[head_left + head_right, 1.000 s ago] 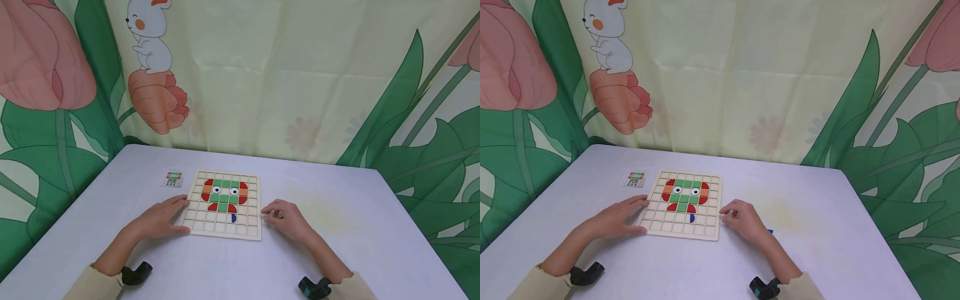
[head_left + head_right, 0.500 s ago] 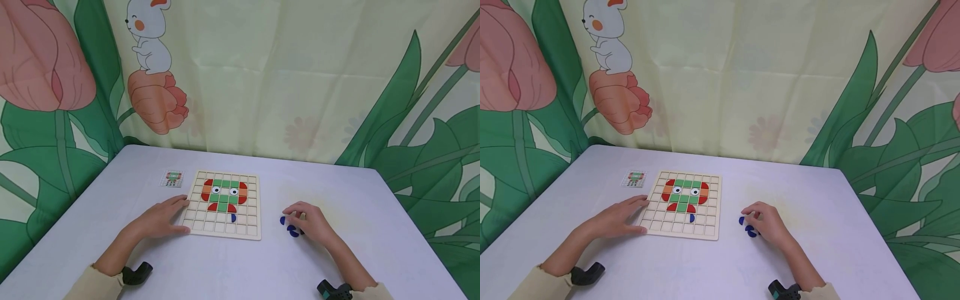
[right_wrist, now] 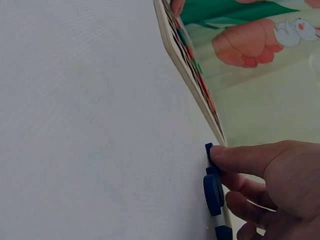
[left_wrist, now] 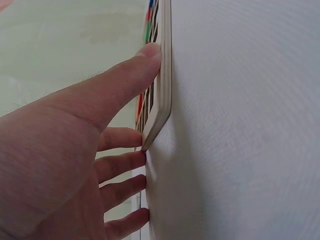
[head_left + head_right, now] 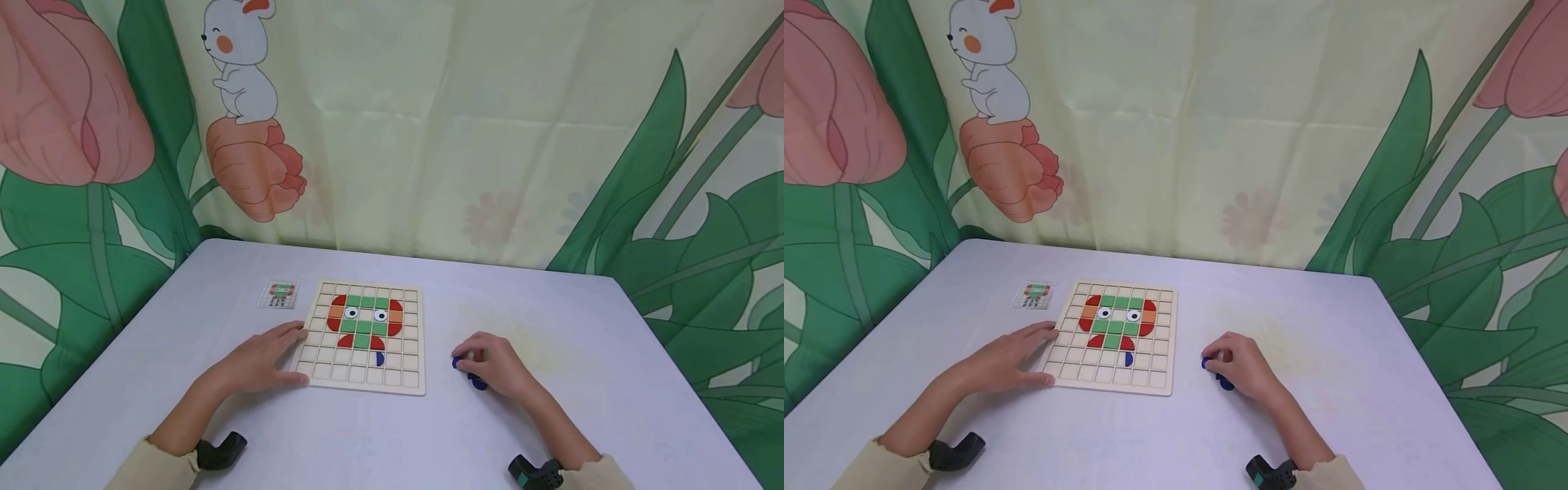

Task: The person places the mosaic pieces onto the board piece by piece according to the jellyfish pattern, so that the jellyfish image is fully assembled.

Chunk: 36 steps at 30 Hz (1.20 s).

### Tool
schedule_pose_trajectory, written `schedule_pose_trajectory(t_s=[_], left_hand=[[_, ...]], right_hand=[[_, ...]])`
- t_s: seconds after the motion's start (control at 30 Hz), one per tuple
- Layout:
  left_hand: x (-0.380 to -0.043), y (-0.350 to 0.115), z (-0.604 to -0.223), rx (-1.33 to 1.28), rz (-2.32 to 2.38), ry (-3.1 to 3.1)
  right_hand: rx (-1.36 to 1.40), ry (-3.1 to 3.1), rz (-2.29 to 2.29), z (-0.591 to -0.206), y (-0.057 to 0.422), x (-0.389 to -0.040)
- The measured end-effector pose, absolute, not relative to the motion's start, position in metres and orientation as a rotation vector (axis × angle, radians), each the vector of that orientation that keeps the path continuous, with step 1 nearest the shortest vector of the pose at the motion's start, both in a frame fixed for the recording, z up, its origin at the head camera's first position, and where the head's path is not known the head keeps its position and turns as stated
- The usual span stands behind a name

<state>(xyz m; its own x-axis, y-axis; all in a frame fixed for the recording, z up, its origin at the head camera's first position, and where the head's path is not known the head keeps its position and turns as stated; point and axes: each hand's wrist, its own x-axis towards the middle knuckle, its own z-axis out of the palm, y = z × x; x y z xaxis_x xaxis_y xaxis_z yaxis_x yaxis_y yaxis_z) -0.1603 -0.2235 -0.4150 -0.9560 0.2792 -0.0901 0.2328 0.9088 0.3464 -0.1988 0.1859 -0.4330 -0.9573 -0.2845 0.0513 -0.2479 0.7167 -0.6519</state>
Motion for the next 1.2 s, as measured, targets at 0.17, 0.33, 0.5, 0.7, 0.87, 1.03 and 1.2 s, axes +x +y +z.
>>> schedule_pose_trajectory(t_s=[0.17, 0.33, 0.5, 0.7, 0.87, 1.03, 1.2], left_hand=[[-0.159, -0.223, -0.414, 0.413, 0.515, 2.925], [-0.159, -0.224, -0.413, 0.411, 0.5, 2.937], [-0.159, -0.225, -0.413, 0.413, 0.506, 2.931], [-0.157, -0.227, -0.415, 0.393, 0.497, 2.925], [-0.156, -0.229, -0.417, 0.395, 0.48, 2.93], [-0.158, -0.228, -0.415, 0.415, 0.487, 2.936], [-0.159, -0.225, -0.413, 0.424, 0.505, 2.936]], right_hand=[[-0.389, 2.898, -1.032, -0.433, 0.176, -0.198], [-0.362, 2.916, -0.987, -0.432, 0.171, -0.199], [-0.446, 2.854, -0.995, -0.429, 0.176, -0.198], [-0.652, 2.749, -0.985, -0.429, 0.184, -0.197], [-0.657, 2.73, -0.994, -0.432, 0.18, -0.197], [-0.596, 2.753, -0.976, -0.43, 0.175, -0.199], [-0.574, 2.759, -0.988, -0.428, 0.172, -0.2]])
